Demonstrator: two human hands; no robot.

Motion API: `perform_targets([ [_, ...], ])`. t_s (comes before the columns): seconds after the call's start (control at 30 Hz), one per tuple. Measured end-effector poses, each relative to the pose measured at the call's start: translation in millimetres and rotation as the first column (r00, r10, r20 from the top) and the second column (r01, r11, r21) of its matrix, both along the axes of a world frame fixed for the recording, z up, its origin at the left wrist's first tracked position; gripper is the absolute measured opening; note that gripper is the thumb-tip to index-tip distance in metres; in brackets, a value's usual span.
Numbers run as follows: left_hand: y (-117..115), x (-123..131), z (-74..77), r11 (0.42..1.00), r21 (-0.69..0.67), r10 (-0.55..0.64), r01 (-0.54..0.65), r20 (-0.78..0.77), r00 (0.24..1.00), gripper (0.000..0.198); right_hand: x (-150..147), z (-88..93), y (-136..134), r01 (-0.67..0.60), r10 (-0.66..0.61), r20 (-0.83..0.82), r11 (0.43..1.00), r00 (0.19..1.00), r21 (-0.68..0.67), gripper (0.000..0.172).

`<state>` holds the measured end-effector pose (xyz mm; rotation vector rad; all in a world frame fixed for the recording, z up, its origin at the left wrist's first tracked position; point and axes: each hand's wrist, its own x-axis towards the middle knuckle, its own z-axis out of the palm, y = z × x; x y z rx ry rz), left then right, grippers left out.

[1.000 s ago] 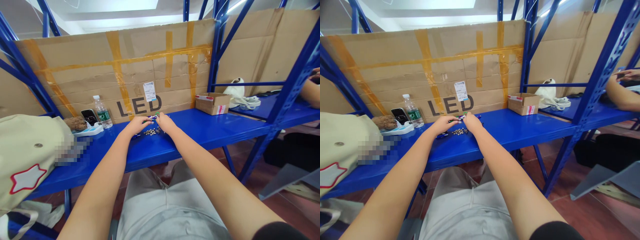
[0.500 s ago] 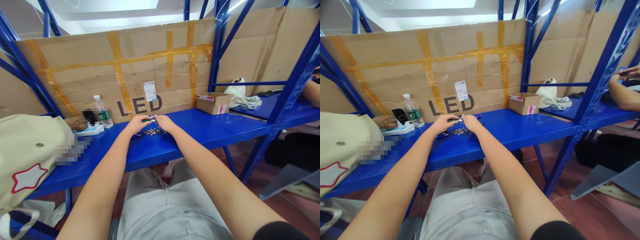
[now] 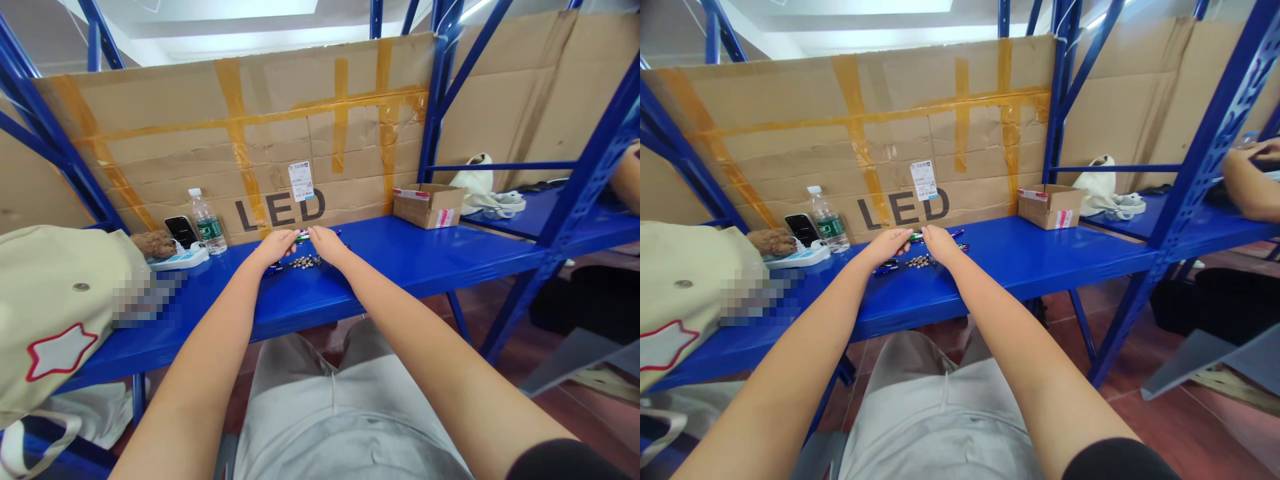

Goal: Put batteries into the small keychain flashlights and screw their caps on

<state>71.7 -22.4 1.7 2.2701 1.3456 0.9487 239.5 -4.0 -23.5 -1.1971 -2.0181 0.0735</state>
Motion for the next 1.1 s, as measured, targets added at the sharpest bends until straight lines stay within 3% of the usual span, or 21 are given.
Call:
perform_targets([
  [0.07,-1,1,-1.0,0.999,-0.023,-0.030,0.031,0.059,0.998,0.024,0,-1.4,2,-0.010,0.010,0.004,1.000,1.000,0.000,0.038],
  [0.2,-4,0,0.3,1.000,0.015,-0.028,0.028,0.027,0.999,0.025,-1,-1.9,1,-0.015,0.015,0.039,1.000,0.999,-0.017,0.039],
  [0.33,-4,-3,2.6,1.000,0.002,-0.024,0.025,-0.045,0.999,0.038,-2,-0.6,-6,-0.004,0.003,0.129,1.000,0.992,0.010,0.039],
  [0.57,-3,-4,1.4,0.983,-0.180,0.014,-0.026,-0.065,0.998,0.058,-1,1.0,-12,0.031,-0.032,0.189,0.999,0.981,0.011,0.040],
  [0.77,-1,-11,2.3,1.000,-0.008,-0.009,0.006,-0.339,0.941,0.041,2,-2.0,-12,-0.020,0.059,0.385,0.994,0.921,-0.106,0.035],
  [0.93,1,-16,3.9,1.000,0.000,-0.026,0.029,-0.404,0.914,0.035,4,1.9,-17,0.017,0.033,0.432,0.994,0.901,-0.112,0.033],
  [1.1,5,-28,5.1,0.996,0.080,0.071,-0.044,-0.365,0.928,0.032,11,9.7,-21,0.106,-0.052,0.388,0.987,0.920,-0.119,0.035],
])
